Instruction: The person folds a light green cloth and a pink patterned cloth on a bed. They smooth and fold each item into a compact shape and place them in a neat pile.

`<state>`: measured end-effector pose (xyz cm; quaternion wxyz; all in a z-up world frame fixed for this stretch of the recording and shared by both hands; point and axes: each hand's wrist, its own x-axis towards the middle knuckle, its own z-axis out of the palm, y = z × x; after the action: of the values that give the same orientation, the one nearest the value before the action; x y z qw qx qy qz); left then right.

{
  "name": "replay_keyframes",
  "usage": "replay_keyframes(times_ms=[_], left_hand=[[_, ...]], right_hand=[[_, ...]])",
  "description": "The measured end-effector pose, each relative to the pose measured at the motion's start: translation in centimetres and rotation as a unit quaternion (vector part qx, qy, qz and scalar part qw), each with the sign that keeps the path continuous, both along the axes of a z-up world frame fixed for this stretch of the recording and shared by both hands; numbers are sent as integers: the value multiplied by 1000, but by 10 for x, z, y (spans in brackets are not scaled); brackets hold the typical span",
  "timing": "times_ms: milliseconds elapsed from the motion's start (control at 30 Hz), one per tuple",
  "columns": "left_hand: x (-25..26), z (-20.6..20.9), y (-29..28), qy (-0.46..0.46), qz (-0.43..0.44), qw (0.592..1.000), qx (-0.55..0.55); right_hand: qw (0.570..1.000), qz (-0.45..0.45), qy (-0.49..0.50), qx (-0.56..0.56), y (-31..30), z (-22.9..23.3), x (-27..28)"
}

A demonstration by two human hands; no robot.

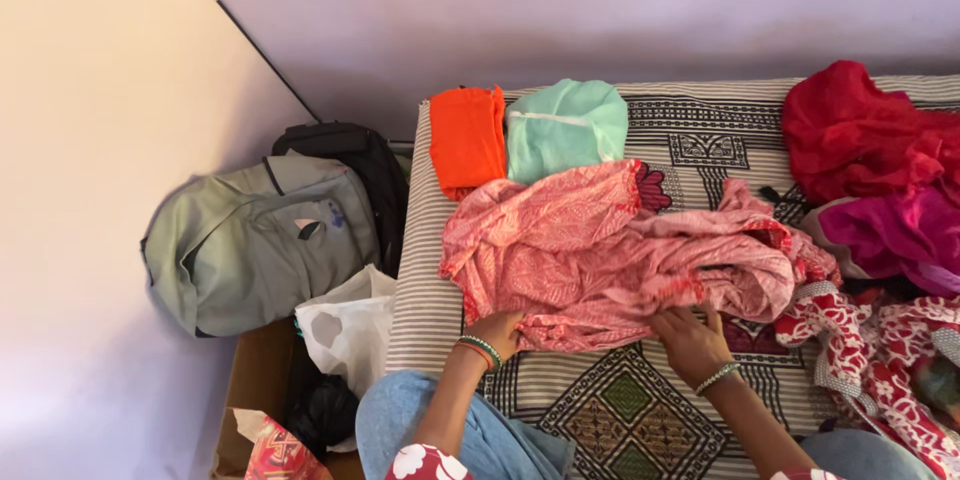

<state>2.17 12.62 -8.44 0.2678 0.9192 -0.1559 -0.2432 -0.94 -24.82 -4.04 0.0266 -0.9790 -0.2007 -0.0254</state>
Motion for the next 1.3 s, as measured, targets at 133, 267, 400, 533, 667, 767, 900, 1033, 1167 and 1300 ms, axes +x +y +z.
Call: replay_keyframes(times_ms=[133, 267, 400, 533, 667, 767, 900, 1033, 1167, 1300], left_hand=[[6, -35, 10, 37, 15, 999, 4], [12, -43, 34, 131, 24, 991, 21], [1, -27, 42, 234, 12, 971, 41], [-1, 6, 47, 206, 16, 978, -38], [13, 32, 53, 39, 161, 976, -141], [27, 38, 59, -160, 290, 928, -173], [39, 27, 59, -352, 328, 871, -102], [51, 3, 54, -398, 296, 864, -89], [61, -16, 53, -336, 310, 889, -31], [67, -18, 58, -338, 351, 868, -92]], right_hand=[[998, -19, 64, 14, 5, -4, -7], [982, -40, 180, -29, 16, -4, -8], [961, -42, 274, -23, 18, -9, -22], [936, -34, 349, 17, 12, -12, -10], [889, -36, 442, 115, 7, -2, 19], [898, -121, 402, 134, 8, 16, 40], [947, -214, 177, 162, 4, 42, 65], [955, -192, 174, 142, 8, 46, 90], [936, -184, 298, 26, 13, 28, 119], [921, -272, 262, 96, -6, 18, 156]])
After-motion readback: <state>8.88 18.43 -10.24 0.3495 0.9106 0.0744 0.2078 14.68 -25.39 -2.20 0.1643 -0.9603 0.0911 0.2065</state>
